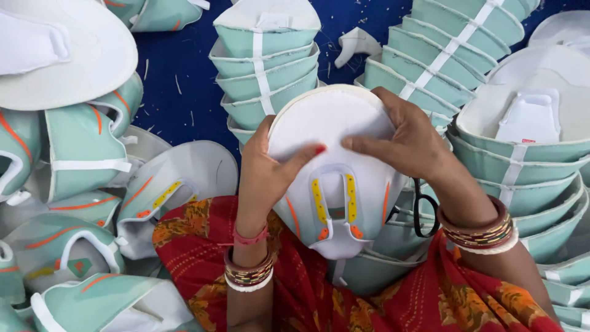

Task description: Inspecting and stacking shoe uppers by fitting them onto lasts and trimming with scissors.

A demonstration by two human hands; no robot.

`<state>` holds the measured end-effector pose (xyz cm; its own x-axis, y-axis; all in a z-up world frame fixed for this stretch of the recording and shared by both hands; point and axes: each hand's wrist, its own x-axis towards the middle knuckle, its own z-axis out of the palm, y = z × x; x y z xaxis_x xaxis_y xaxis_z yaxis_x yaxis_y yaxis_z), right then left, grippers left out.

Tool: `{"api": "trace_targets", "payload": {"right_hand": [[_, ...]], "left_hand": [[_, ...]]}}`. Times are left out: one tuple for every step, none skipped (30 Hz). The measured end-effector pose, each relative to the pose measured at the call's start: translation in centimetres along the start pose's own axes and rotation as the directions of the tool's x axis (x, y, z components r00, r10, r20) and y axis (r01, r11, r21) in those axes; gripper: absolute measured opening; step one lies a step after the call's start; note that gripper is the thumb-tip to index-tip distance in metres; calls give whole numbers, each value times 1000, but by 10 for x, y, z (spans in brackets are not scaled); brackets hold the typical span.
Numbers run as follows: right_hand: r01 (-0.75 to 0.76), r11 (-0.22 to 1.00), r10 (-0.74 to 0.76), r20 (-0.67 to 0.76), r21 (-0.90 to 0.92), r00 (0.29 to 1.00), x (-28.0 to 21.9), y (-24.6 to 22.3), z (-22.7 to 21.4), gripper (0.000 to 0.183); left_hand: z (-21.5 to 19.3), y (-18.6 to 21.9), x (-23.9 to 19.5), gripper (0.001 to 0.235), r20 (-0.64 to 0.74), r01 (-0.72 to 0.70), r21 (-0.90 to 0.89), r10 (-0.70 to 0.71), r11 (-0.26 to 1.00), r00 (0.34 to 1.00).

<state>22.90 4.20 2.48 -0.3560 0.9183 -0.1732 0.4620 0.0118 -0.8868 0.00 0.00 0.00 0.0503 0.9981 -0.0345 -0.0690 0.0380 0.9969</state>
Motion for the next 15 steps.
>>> {"api": "trace_targets", "payload": {"right_hand": [[-22, 999, 24, -51, 38, 998, -1, 1, 4, 44], [-41, 996, 49, -101, 77, 994, -1, 2, 8, 42], [-44, 996, 51, -100, 77, 994, -1, -1, 10, 42], [-115, 990, 125, -142, 78, 982, 0, -5, 11, 40], [-185, 979, 197, -182, 82, 963, 1, -8, 14, 39], [-186, 979, 198, -181, 83, 963, 1, -7, 14, 39], [-176, 982, 187, -193, 72, 963, 2, -6, 15, 40], [-166, 984, 175, -205, 62, 963, 2, -5, 16, 40], [-166, 984, 176, -203, 63, 963, 2, -1, 17, 40], [-174, 978, 193, -192, 113, 962, 2, 4, 17, 40], [-179, 971, 208, -183, 161, 961, 3, 8, 17, 40], [-177, 971, 206, -184, 162, 961, 2, 4, 13, 40], [-165, 979, 180, -135, 118, 974, 1, 0, 8, 38], [-150, 986, 156, -85, 75, 984, 0, -4, 4, 37], [-154, 985, 161, -86, 76, 983, -1, -5, 5, 37]], "left_hand": [[2, 3, -1, 50, -27, -60, 146, 65, 988, 998], [4, 6, -2, 53, -43, -113, 290, 131, 950, 990], [6, 5, -2, 53, -44, -111, 289, 129, 951, 991], [8, 4, -3, 47, -50, -98, 211, 111, 973, 993], [9, 3, -4, 41, -54, -85, 133, 93, 987, 994], [10, 1, -4, 41, -55, -83, 133, 91, 988, 994], [11, -2, -4, 37, -113, -38, 136, 54, 990, 992], [11, -5, -4, 33, -172, 7, 135, 16, 991, 985], [10, -7, -3, 33, -173, 9, 136, 15, 991, 985], [8, -9, -2, 30, -205, 43, 126, -17, 991, 979], [6, -11, -1, 31, -235, 74, 114, -45, 991, 971], [4, -10, 0, 31, -235, 73, 116, -44, 991, 971], [2, -10, 0, 32, -207, 70, 93, -50, 993, 977], [1, -9, 0, 33, -179, 68, 69, -55, 995, 982], [-1, -7, -1, 33, -176, 72, 69, -59, 995, 983]]}}
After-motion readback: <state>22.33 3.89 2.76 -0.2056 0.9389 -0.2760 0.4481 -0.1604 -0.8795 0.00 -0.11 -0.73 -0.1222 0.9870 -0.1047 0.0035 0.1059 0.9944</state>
